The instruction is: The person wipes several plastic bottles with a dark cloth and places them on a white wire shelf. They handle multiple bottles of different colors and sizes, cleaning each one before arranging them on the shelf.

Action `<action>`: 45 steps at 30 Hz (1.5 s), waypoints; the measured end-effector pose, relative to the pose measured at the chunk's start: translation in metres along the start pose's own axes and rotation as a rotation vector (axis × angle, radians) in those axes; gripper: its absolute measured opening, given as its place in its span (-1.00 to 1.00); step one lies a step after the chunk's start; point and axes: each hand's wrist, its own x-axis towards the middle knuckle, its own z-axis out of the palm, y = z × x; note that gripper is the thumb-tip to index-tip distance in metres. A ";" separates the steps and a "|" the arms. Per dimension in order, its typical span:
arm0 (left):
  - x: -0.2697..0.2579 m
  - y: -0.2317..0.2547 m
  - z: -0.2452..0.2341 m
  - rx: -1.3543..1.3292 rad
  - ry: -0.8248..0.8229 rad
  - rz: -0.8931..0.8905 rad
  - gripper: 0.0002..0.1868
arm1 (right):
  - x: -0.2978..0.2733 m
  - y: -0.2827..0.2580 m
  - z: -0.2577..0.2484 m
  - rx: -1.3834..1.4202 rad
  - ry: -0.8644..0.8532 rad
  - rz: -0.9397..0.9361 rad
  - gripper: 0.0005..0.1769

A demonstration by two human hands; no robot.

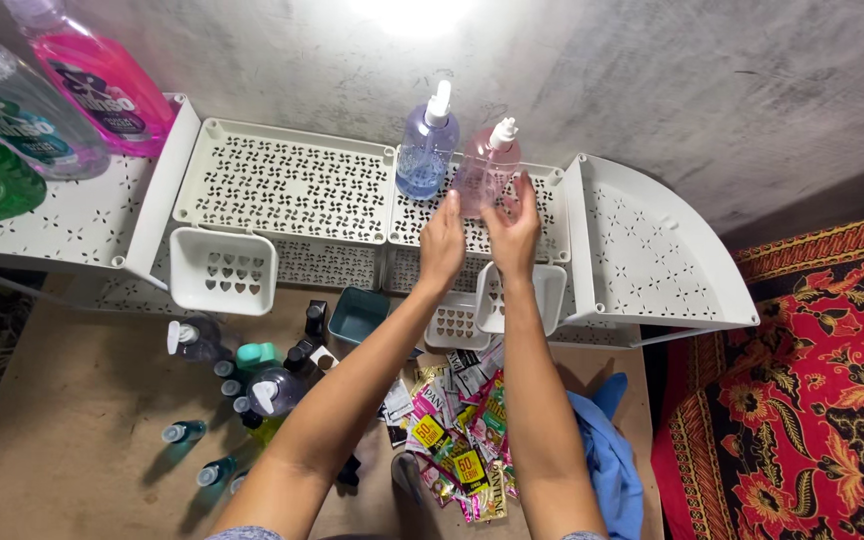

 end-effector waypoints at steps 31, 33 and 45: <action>-0.112 0.044 -0.111 0.458 -0.113 0.450 -0.49 | -0.165 -0.080 -0.016 0.058 -0.068 -0.071 -0.58; -0.135 0.039 -0.134 0.511 -0.110 0.433 -0.49 | -0.205 -0.074 -0.009 0.035 -0.240 0.033 -0.48; -0.203 -0.014 -0.219 0.629 -0.072 0.422 -0.51 | -0.312 0.035 0.055 -0.271 -0.567 -0.023 -0.05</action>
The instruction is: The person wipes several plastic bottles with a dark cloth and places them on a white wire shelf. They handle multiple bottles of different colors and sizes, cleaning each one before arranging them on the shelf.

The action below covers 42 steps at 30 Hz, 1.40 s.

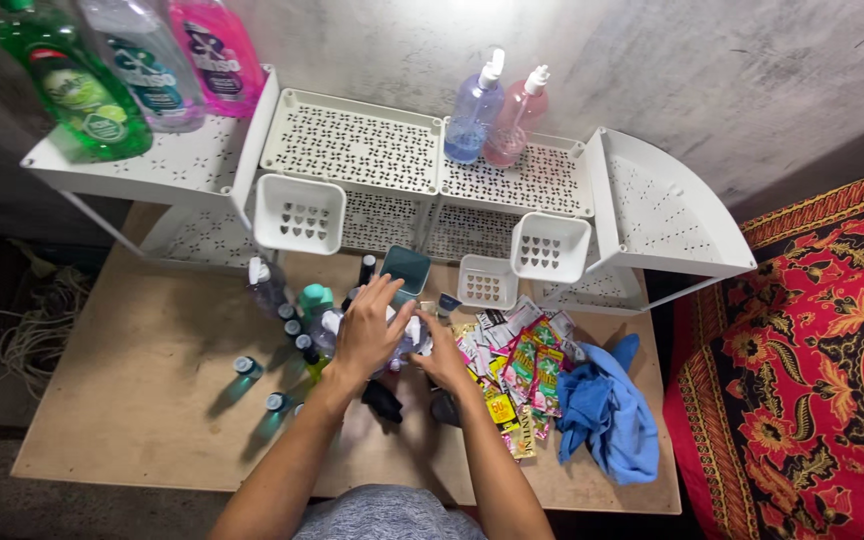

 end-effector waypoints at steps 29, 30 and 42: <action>-0.037 0.027 -0.079 -0.287 0.033 0.133 -0.57 | -0.060 -0.157 -0.011 0.219 0.258 -0.144 0.12; -0.036 0.029 -0.084 -0.324 0.027 0.060 -0.58 | -0.064 -0.152 -0.011 0.224 0.290 -0.130 0.05; -0.045 0.016 -0.110 -0.638 0.219 -0.240 -0.58 | -0.086 -0.035 0.086 -0.161 0.185 0.116 -0.60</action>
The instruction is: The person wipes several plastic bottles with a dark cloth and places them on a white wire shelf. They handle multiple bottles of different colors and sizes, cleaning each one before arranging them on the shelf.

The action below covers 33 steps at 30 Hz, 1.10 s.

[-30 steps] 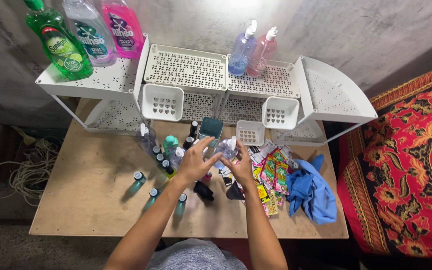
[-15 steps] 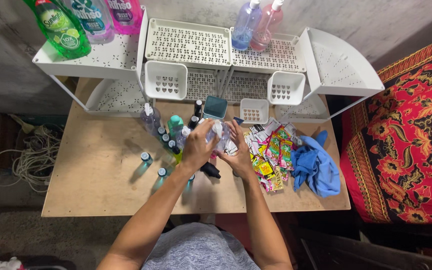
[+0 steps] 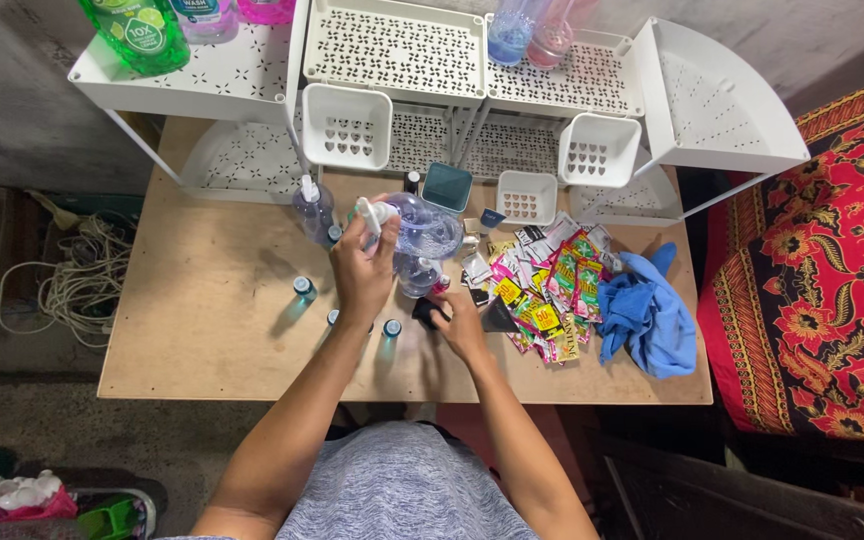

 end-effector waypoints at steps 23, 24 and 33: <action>0.012 -0.049 0.004 -0.826 0.037 -0.642 -0.45 | 0.011 -0.170 -0.126 0.109 0.705 -0.344 -0.54; 0.011 -0.050 0.009 -0.813 0.038 -0.653 -0.47 | 0.012 -0.184 -0.123 0.032 0.671 -0.480 -0.53; 0.011 -0.040 0.020 -0.658 0.053 -0.560 -0.50 | 0.061 -0.185 -0.116 -0.356 0.546 -0.645 -0.47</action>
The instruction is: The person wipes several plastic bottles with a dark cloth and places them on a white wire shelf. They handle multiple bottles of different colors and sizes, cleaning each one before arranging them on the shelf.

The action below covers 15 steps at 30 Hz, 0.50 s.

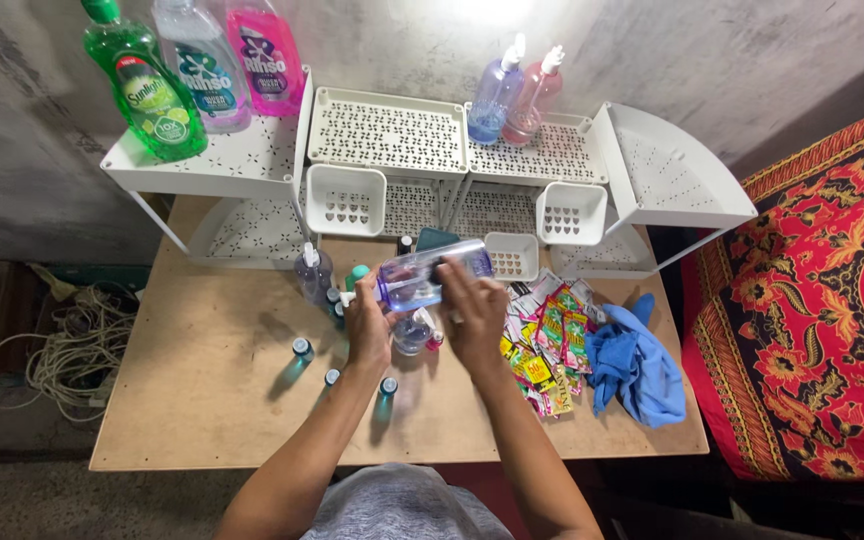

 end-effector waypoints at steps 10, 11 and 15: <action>0.006 -0.002 0.006 -0.033 0.058 -0.004 -0.54 | 0.012 0.017 -0.020 0.264 0.049 0.401 -0.39; 0.008 -0.004 0.006 -0.050 0.054 -0.003 -0.54 | 0.011 0.001 -0.017 0.335 0.065 0.320 -0.36; 0.012 -0.009 0.004 -0.045 0.016 0.021 -0.52 | 0.010 -0.030 -0.002 0.205 -0.062 -0.029 -0.34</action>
